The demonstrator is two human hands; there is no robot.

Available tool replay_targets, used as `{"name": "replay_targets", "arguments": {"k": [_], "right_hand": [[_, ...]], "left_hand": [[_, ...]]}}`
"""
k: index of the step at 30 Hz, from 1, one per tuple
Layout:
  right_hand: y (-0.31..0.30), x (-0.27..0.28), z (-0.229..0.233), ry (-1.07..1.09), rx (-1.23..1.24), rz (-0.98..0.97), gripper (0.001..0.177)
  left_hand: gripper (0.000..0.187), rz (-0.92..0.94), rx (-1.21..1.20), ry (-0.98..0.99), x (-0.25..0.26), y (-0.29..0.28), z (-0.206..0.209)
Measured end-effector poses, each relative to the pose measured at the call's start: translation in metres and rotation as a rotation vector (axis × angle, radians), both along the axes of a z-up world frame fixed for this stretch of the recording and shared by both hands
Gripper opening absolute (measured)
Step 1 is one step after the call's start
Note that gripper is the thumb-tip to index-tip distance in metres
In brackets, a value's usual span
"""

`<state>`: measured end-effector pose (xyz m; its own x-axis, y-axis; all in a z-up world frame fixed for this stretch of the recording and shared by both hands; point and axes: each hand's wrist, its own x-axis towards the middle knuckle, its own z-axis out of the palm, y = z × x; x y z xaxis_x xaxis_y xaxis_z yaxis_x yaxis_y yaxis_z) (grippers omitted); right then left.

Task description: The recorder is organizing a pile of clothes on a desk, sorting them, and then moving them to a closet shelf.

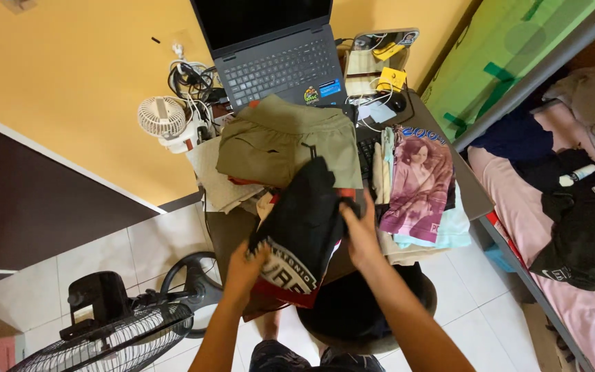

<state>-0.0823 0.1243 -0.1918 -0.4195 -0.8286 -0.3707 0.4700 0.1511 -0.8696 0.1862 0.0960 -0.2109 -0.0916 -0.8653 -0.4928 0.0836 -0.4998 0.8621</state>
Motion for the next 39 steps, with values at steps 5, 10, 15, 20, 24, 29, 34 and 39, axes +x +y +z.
{"name": "replay_targets", "arguments": {"k": [5, 10, 15, 20, 24, 29, 34, 39], "right_hand": [[0.052, 0.024, -0.126, 0.172, 0.071, 0.056, 0.084], [0.055, 0.046, -0.111, 0.226, 0.071, 0.074, 0.089], [0.058, 0.055, -0.081, 0.355, 0.046, 0.042, 0.087], [0.068, 0.075, -0.032, 1.153, 0.281, 0.076, 0.09], [0.062, 0.085, 0.008, 1.408, 0.166, 0.436, 0.107], [0.049, 0.068, 0.0, 1.367, 0.216, 0.784, 0.126], [0.044, 0.052, -0.012, 1.347, 0.254, 0.74, 0.105], [0.07, -0.007, -0.05, 1.41, 0.109, 0.343, 0.064]], "left_hand": [[0.031, -0.328, -0.06, -0.248, 0.032, 0.005, -0.075], [0.038, -0.471, 0.026, -0.19, 0.033, -0.013, -0.045], [0.034, -0.526, 0.064, -0.233, 0.048, -0.019, -0.061], [0.058, -0.542, -0.486, -1.307, 0.007, 0.004, 0.048], [0.064, -0.557, -1.014, -1.088, -0.02, 0.003, 0.008], [0.061, -0.612, -1.077, -1.042, -0.037, -0.011, -0.022], [0.061, -0.631, -1.016, -1.096, -0.041, -0.021, -0.023], [0.055, -0.566, -1.067, -1.168, -0.055, -0.021, -0.006]]}}
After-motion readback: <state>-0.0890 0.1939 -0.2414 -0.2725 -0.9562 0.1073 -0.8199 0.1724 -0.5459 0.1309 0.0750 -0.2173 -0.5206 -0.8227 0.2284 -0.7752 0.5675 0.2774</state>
